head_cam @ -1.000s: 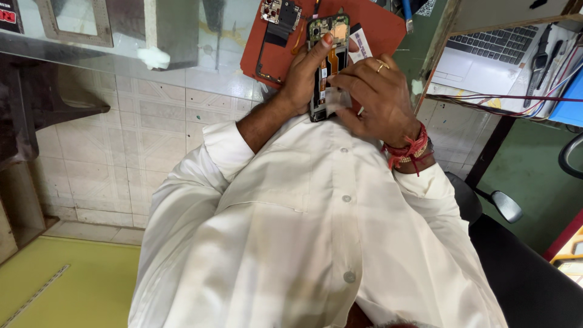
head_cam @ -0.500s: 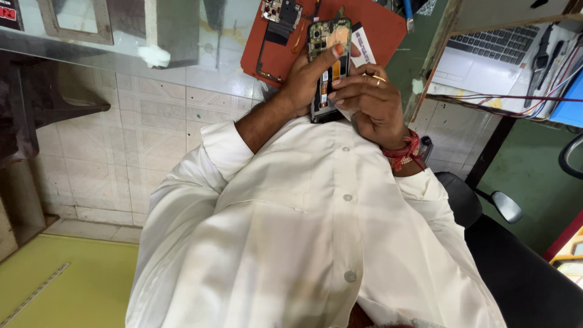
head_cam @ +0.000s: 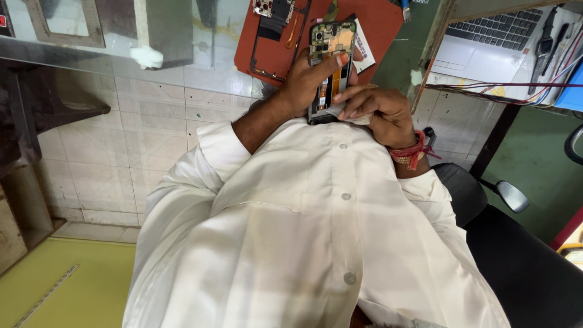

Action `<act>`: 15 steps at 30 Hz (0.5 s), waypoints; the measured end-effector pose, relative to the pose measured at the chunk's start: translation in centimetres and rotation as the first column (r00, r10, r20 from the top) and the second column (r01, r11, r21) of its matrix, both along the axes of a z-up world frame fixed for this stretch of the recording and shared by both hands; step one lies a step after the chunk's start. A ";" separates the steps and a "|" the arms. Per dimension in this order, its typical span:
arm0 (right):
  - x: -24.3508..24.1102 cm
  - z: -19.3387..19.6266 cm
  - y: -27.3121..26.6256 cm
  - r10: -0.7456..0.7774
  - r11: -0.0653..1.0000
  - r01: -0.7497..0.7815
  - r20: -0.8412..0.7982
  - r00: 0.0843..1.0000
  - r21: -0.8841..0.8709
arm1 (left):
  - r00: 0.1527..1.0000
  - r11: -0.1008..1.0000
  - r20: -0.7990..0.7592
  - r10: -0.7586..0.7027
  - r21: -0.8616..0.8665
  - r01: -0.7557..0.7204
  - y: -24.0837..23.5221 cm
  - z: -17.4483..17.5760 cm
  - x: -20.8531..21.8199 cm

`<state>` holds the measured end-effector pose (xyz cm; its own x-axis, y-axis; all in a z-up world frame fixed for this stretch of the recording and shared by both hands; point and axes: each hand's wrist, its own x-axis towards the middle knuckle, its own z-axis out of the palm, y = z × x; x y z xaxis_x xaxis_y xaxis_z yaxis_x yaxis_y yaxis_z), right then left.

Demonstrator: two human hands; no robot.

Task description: The person disassembles a smartphone, removes the battery, and reassembles the device. They then connect a charging cable to test the phone's functionality. The process is repeated with a second phone.

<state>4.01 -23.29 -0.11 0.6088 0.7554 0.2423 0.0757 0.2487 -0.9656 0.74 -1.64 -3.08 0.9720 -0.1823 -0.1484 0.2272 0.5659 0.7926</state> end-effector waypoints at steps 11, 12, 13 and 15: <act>0.2 -0.9 -0.8 0.169 0.931 -0.041 -0.330 0.929 0.362 | 0.995 0.971 -0.078 0.056 -0.226 -0.072 1.7 0.5 0.0; -0.2 -0.5 -1.2 0.127 0.943 -0.020 -0.301 0.945 0.332 | 0.995 0.969 -0.068 0.068 -0.232 -0.082 1.9 0.8 -0.1; -0.7 -0.2 -1.5 -0.022 0.967 0.099 -0.312 0.950 0.234 | 0.996 0.969 -0.063 0.056 -0.236 -0.069 1.9 1.1 -0.1; -0.9 0.4 -1.8 -0.302 0.944 0.327 -0.276 0.913 0.050 | 0.998 0.970 -0.039 0.044 -0.236 -0.052 2.2 1.7 0.2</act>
<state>3.14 -25.08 0.28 0.8620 0.4964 0.1026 -0.0862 0.3431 -0.9353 0.93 0.52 -1.38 0.9758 -0.1693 -0.1385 0.2187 0.7477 0.6270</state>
